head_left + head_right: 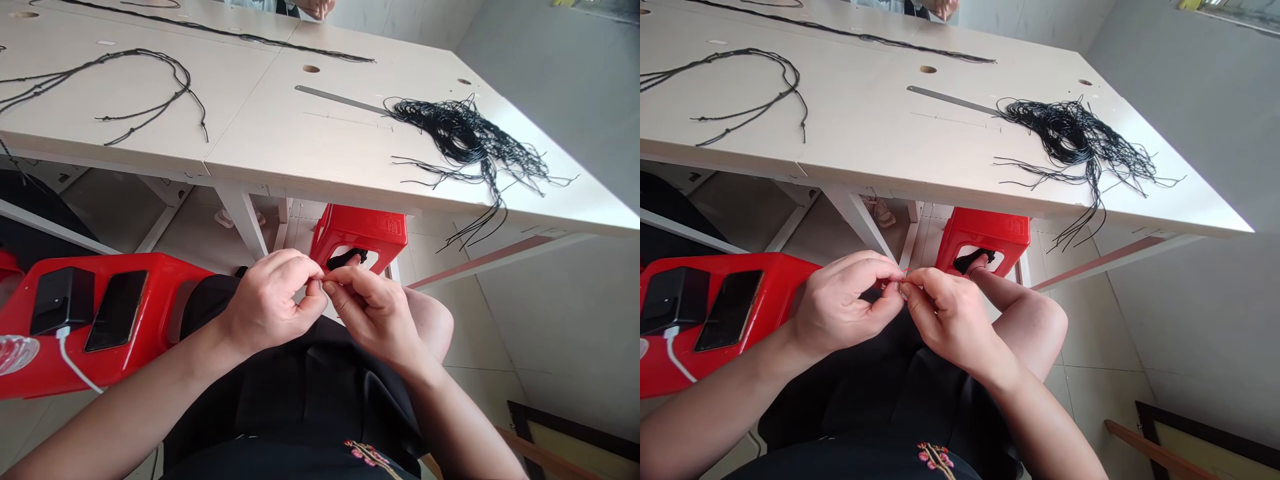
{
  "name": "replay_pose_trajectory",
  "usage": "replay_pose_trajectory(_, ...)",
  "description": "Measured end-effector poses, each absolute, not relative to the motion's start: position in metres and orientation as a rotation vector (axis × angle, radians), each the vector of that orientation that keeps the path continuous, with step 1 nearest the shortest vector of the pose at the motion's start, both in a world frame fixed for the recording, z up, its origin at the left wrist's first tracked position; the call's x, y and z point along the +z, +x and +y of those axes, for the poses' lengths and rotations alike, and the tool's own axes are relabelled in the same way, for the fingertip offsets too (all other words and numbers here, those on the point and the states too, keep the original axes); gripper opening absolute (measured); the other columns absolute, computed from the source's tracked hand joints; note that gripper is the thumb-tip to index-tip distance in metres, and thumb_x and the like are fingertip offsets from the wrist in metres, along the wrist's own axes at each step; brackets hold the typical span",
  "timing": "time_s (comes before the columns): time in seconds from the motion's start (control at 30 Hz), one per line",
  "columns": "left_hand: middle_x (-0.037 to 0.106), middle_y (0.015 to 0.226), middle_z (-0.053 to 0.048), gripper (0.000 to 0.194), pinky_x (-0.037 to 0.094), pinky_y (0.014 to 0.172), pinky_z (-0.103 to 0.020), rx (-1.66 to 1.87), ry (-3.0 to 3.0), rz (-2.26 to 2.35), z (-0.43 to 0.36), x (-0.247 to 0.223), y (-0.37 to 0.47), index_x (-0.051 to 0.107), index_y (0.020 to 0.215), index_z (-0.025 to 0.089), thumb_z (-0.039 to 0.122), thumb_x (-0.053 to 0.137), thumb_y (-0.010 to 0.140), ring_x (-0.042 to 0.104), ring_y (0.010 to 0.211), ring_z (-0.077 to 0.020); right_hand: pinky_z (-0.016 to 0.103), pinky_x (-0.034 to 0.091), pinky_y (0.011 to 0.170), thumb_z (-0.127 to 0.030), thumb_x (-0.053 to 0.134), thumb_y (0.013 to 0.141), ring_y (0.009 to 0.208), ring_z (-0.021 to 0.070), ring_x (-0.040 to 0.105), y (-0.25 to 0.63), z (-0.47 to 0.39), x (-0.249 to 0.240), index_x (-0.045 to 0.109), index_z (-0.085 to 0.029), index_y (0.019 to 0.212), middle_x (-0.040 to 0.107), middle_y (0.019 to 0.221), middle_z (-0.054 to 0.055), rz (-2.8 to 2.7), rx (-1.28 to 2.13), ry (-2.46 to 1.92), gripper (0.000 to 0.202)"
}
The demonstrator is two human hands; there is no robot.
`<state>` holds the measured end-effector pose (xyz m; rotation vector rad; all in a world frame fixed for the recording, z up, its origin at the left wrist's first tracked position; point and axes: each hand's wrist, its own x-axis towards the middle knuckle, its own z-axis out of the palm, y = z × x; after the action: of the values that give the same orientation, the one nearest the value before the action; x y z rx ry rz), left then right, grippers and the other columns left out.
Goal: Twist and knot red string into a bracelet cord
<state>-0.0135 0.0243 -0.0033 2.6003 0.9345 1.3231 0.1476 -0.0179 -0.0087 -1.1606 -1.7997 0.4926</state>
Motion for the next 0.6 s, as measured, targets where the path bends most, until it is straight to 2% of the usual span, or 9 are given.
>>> replay_pose_trajectory(0.2, 0.066, 0.062, 0.0, 0.017, 0.054, 0.057, -0.026, 1.36, 2.613, 0.91, 0.023, -0.003, -0.015, 0.056, 0.07, 0.024, 0.007, 0.055, 0.07, 0.063, 0.058, -0.0144, 0.019, 0.037, 0.044, -0.016, 0.059, 0.087, 0.048, 0.0068, 0.046, 0.143, -0.021, -0.01, 0.064, -0.017, 0.078, 0.059, 0.058, -0.003, -1.589, 0.746, -1.115, 0.011)
replay_pose_trajectory(0.4, 0.064, 0.062, 0.001, 0.02, 0.052, 0.053, -0.025, 1.301, 2.401, 0.82, 0.027, -0.005, -0.019, 0.057, 0.071, 0.022, 0.003, 0.054, 0.069, 0.061, 0.056, -0.0131, 0.018, 0.039, 0.046, -0.023, 0.062, 0.087, 0.052, 0.0071, 0.047, 0.148, -0.018, -0.016, 0.065, -0.018, 0.075, 0.059, 0.059, -0.002, -1.485, 1.038, -1.07, 0.014)
replay_pose_trajectory(0.5, 0.067, 0.068, 0.001, 0.019, 0.052, 0.052, -0.023, 1.243, 2.278, 0.833, 0.03, -0.005, -0.021, 0.06, 0.076, 0.022, 0.003, 0.055, 0.072, 0.063, 0.058, -0.0117, 0.018, 0.046, 0.051, -0.03, 0.056, 0.093, 0.056, 0.0063, 0.054, 0.154, -0.014, -0.019, 0.069, -0.02, 0.095, 0.065, 0.077, 0.0, -1.493, 1.149, -1.074, 0.017)
replay_pose_trajectory(0.6, 0.069, 0.075, 0.001, 0.023, 0.053, 0.055, -0.019, 1.216, 2.251, 0.925, 0.029, -0.005, -0.022, 0.058, 0.09, 0.02, 0.004, 0.058, 0.073, 0.065, 0.061, -0.0098, 0.017, 0.045, 0.042, -0.035, 0.049, 0.097, 0.056, 0.0053, 0.06, 0.153, -0.009, -0.022, 0.057, -0.027, 0.127, 0.064, 0.11, 0.005, -1.412, 1.264, -1.056, 0.032)
